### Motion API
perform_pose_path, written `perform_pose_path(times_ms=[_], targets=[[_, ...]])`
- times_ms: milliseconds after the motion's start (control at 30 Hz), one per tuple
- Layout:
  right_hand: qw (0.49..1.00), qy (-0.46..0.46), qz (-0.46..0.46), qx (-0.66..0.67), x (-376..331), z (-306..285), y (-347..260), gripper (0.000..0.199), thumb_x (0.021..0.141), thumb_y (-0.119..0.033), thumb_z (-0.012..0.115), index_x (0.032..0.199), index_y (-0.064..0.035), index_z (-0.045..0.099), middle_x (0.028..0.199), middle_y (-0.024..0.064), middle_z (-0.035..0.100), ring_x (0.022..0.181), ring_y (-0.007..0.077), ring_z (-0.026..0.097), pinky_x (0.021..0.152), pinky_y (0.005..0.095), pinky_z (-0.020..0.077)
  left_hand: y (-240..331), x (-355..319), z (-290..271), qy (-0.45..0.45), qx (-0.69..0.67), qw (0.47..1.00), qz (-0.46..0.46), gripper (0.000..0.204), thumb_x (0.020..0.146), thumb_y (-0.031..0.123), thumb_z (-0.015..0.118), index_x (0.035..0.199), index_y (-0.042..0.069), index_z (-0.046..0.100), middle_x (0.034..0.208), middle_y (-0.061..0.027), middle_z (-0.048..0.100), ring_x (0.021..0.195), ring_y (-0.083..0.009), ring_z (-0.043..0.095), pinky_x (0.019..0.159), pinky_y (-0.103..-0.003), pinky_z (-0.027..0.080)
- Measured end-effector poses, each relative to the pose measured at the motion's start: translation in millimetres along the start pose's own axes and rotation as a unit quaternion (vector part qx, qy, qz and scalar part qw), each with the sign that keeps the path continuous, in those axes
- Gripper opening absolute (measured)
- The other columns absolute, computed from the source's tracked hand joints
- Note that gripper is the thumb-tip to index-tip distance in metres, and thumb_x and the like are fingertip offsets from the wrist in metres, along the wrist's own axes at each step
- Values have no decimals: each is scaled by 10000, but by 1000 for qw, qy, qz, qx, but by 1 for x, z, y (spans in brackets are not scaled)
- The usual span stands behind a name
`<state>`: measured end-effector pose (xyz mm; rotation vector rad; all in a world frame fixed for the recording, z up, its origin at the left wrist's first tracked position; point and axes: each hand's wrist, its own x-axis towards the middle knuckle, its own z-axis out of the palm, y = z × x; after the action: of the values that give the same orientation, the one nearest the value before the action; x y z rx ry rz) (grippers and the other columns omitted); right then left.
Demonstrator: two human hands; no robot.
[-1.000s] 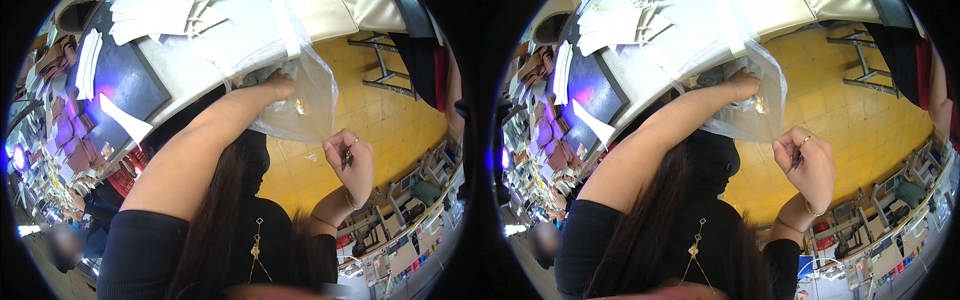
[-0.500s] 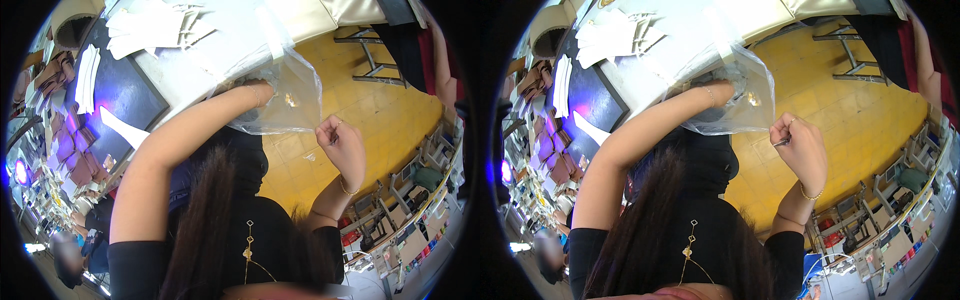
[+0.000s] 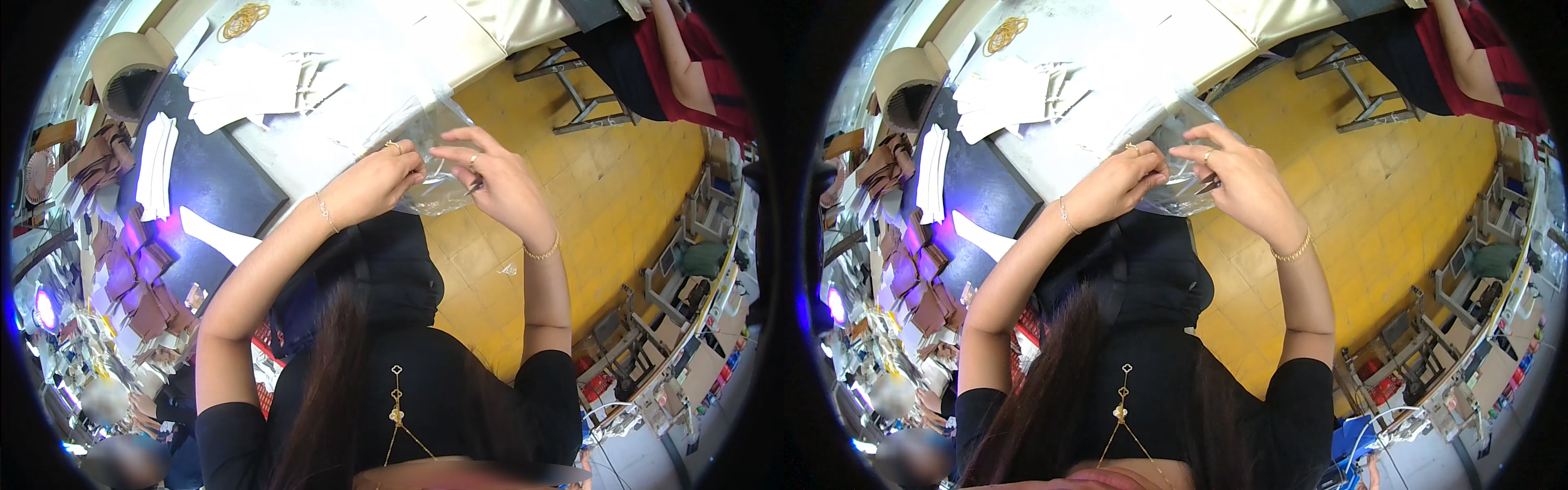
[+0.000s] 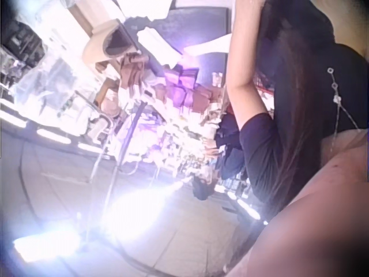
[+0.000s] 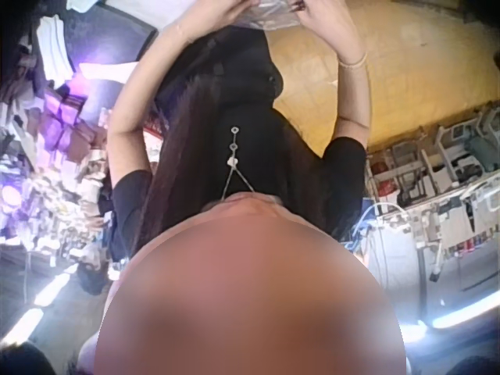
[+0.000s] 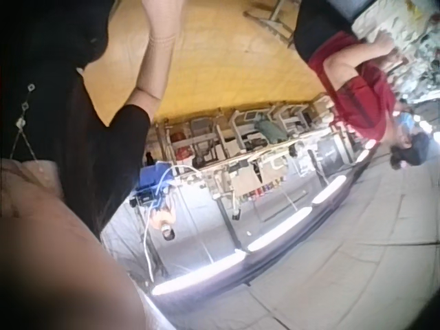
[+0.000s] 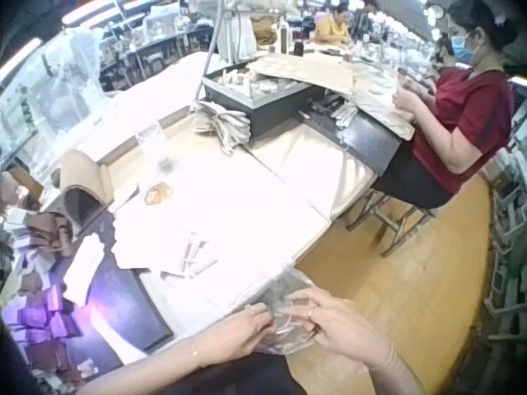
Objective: The person folds white paper pieces by hand on a table, aligning edges and pressing creases. They handle each piece individually, then place the folded items into a clear plastic bag.
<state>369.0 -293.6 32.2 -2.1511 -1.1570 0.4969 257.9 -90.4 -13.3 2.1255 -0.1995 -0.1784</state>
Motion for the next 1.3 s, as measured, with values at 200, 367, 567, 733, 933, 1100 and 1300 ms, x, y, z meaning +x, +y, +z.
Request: perform_pose_path(times_ms=[200,367,567,733,933,1100,1300], targets=[[997,-69,11,18,12,13,16,193,873,5,698,1042,-58,768,1175,58,707,844,199,702,746,345,557,-6,-7,3,46,8,999,25,144,991,131,623,987,-13,619,950,-168,608,978,-377,615,865,-447,500],[996,-40,19,79,10,10,26,131,880,0,724,1005,1,763,918,72,692,759,155,633,671,285,516,-2,-6,26,212,-82,973,-31,177,997,174,627,1005,0,655,931,-164,670,883,-316,686,833,-423,533],[967,-32,159,194,0,14,39,153,957,-52,725,1087,14,770,851,28,682,700,75,558,637,219,466,2,-4,46,182,-380,896,-141,219,1054,216,586,1046,1,626,944,-99,722,834,-148,732,755,-306,554],[928,4,205,311,-6,18,50,206,978,-103,723,1137,25,745,970,73,757,749,94,657,681,226,490,-10,4,59,176,-492,842,-134,220,1090,228,543,1080,13,593,1078,-94,715,922,-143,720,772,-283,558],[856,37,237,458,-10,27,53,248,979,-125,718,1160,46,719,1022,141,777,796,148,736,705,246,529,-17,1,64,165,-516,823,-170,265,1107,224,480,1259,23,562,1160,-92,696,930,-148,693,793,-282,544],[837,49,275,471,-7,24,57,273,974,-182,741,1149,27,730,980,126,783,770,137,739,667,238,511,-13,-6,53,98,-533,811,-219,317,1096,214,485,1337,20,553,1177,-89,700,932,-141,688,795,-279,525],[856,46,307,414,-6,20,49,302,968,-245,758,1136,5,741,935,101,786,719,107,718,624,220,472,-10,-13,42,64,-507,829,-226,355,1037,127,598,1337,-59,559,1109,-120,720,943,-147,708,812,-265,543]])
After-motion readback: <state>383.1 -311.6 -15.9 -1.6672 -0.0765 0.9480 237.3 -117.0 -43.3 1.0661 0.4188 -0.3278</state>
